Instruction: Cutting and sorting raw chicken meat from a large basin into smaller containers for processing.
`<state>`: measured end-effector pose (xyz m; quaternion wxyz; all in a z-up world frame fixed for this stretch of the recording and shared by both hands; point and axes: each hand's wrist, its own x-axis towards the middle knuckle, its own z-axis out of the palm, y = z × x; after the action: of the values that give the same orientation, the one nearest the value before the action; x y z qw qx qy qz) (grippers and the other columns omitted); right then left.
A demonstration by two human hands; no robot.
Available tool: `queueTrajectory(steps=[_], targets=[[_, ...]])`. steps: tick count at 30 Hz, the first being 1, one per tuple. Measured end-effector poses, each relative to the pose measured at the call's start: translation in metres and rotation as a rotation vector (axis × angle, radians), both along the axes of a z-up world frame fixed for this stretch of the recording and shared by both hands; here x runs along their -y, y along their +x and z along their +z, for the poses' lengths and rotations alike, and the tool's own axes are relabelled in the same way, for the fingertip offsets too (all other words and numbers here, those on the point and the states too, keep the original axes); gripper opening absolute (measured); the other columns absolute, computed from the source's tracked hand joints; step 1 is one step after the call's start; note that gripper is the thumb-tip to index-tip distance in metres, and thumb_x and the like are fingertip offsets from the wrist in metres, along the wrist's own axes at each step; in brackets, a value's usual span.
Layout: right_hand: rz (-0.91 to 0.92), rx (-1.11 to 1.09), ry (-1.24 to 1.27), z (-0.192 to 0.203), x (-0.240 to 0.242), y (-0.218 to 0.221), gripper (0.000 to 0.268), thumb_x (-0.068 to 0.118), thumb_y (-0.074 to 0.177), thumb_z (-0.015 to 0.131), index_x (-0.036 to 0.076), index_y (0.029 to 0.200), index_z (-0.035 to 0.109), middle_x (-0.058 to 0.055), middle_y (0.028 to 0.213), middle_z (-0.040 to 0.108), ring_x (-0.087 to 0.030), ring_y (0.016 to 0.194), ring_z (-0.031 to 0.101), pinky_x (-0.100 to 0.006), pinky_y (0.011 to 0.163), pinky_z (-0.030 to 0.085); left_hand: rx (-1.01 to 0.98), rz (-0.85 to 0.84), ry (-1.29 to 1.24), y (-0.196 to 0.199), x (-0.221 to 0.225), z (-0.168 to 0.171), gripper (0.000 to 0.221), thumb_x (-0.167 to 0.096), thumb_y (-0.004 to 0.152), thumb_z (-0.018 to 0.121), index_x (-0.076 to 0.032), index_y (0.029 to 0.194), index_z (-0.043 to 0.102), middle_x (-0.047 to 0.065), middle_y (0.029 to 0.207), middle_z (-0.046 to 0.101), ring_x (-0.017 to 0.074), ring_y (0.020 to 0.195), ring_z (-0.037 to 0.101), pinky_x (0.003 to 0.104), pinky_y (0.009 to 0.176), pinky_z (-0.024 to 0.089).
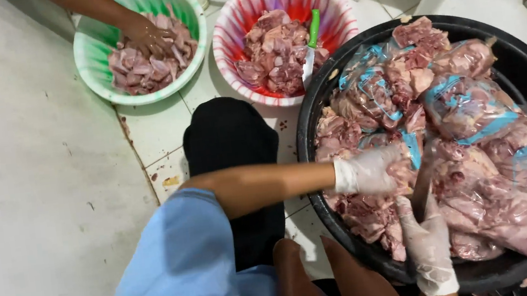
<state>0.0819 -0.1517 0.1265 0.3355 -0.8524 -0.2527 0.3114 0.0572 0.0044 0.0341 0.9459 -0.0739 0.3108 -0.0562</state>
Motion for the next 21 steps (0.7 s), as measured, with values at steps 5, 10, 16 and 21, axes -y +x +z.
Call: queueTrajectory(steps=[5,10,16,21], targets=[[-0.189,-0.248,0.322,-0.033,-0.003,-0.009,0.043,0.023,0.094,0.056,0.011,0.058,0.037,-0.004,0.04,0.036,-0.012,0.031,0.033,-0.026,0.031,0.025,-0.075,-0.124,1.608,-0.026,0.039,0.029,0.021,-0.008,0.065,0.049,-0.018,0.066,0.03,-0.002,0.065,0.033,0.0156,0.061,0.033,0.027,0.061,0.032],[-0.305,-0.154,0.152,-0.03,-0.006,-0.005,0.049,0.023,0.089,0.063,0.012,0.049,0.038,-0.002,0.044,0.037,-0.01,0.038,0.034,-0.027,0.036,0.026,0.099,0.365,0.57,0.036,0.053,-0.099,0.048,0.003,0.08,0.057,-0.014,0.102,0.017,0.013,0.104,0.031,0.0238,0.099,0.046,0.041,0.1,0.038],[-0.412,-0.03,0.149,0.002,-0.018,-0.014,0.025,0.03,0.092,0.054,0.008,0.082,0.048,-0.004,0.074,0.05,-0.013,0.067,0.046,-0.03,0.061,0.04,-0.169,-0.253,1.023,-0.02,0.032,0.002,0.069,-0.026,0.073,0.063,-0.007,0.136,0.04,0.011,0.115,0.058,0.0204,0.093,0.058,0.028,0.07,0.048],[-0.499,0.08,0.328,0.002,-0.024,-0.016,0.041,0.037,0.096,0.06,-0.001,0.111,0.061,-0.021,0.106,0.06,-0.023,0.098,0.056,-0.041,0.089,0.042,-0.08,-0.531,1.623,-0.025,0.029,-0.09,0.06,-0.041,0.069,0.059,-0.024,0.124,0.047,0.01,0.101,0.062,0.0277,0.089,0.058,0.037,0.066,0.052]])
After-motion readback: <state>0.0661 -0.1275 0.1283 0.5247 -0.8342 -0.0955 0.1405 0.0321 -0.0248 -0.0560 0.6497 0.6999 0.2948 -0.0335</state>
